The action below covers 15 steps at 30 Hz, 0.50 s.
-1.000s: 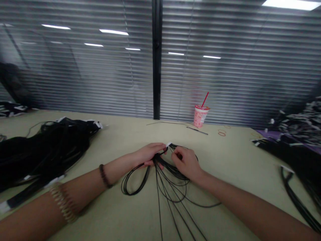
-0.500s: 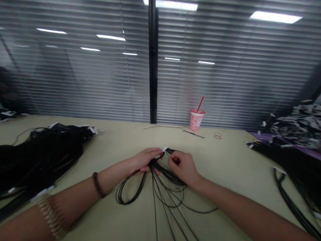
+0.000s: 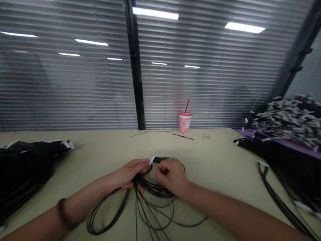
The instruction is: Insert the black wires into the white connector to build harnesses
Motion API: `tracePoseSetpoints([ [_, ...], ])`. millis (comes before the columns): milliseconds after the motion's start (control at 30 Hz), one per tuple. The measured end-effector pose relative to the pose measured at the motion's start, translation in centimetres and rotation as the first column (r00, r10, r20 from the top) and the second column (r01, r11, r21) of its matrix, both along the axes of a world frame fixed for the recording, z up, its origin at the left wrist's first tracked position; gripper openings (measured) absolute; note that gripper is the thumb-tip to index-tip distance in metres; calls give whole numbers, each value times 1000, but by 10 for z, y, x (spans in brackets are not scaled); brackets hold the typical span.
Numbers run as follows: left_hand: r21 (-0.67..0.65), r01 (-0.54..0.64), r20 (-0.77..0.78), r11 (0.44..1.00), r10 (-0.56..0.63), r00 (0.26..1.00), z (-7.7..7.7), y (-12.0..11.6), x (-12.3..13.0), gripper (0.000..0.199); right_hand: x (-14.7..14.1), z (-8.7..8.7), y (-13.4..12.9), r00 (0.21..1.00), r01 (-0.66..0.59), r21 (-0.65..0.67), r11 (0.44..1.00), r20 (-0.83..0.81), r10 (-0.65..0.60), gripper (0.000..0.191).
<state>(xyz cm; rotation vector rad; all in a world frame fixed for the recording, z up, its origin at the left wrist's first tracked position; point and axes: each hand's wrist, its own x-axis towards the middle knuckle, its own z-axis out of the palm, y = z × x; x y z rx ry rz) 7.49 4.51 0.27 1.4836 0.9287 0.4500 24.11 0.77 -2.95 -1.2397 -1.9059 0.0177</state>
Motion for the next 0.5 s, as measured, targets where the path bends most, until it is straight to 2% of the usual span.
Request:
tracePoseSetpoints([
  [133,28,21,-47,999,-19,999,-1,2,0,36,1,2,0,999,-30,-27,999,-17,30,12],
  [333,17,-47,-26,999,47,999,-7,4,-1,36,-1,3,0,1000,-13,-54,998,-3,13,9],
  [500,29,-62,-69,998,64,996,-1,-1,1,34,-1,6,-1,999,-26,-20,999,28,27,15],
])
